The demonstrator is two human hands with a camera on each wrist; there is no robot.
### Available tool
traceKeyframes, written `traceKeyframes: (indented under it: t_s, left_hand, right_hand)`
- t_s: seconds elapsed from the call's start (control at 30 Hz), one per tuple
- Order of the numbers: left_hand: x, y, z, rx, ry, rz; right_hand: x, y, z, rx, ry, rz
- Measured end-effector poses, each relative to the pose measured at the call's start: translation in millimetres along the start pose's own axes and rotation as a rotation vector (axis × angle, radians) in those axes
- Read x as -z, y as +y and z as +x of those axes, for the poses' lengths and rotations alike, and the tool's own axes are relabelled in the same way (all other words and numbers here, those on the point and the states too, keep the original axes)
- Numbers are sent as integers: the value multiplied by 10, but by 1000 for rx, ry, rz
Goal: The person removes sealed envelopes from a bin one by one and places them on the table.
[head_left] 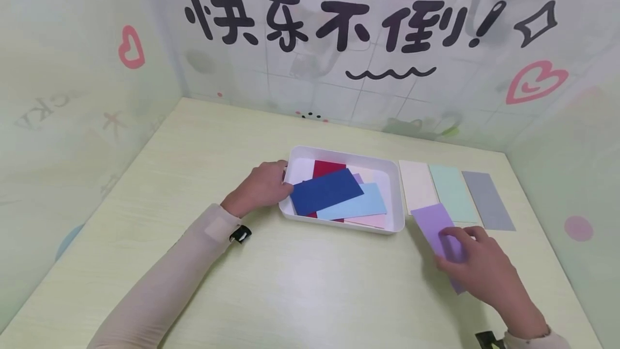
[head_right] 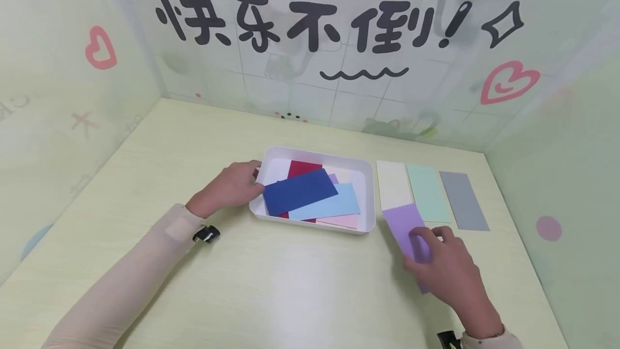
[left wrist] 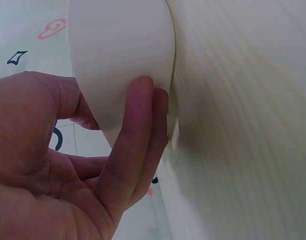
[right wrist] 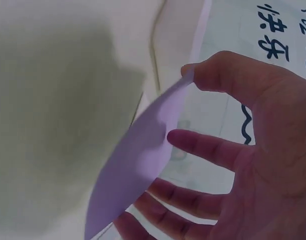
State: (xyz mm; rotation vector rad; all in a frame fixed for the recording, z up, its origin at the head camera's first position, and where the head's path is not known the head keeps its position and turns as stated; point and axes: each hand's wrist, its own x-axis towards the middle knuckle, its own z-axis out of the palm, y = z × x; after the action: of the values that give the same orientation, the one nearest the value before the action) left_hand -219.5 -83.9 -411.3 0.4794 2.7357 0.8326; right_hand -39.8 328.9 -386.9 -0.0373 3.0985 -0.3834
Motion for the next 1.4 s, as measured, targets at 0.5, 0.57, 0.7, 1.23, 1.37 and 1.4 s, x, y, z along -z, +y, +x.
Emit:
traceKeyframes:
  t_s: [0.5, 0.57, 0.7, 1.23, 1.37, 1.4]
  left_hand:
    - [-1, -36, 14, 12, -10, 3]
    - [-2, -35, 12, 11, -9, 1]
    - [-1, -36, 8, 9, -8, 4]
    - [4, 0, 14, 28, -26, -26]
    - [-1, 2, 9, 31, -19, -22]
    - [-3, 0, 6, 33, -18, -22]
  right_hand:
    - [-261, -235, -63, -72, -103, -80]
    - [-279, -257, -54, -71, -100, -89]
    - [-302, -286, -32, -64, -82, -109]
    - [-133, -378, 100, -74, -122, -137]
    - [-3, -470, 217, -54, -86, -146]
    - [23, -502, 252, -42, -72, -148]
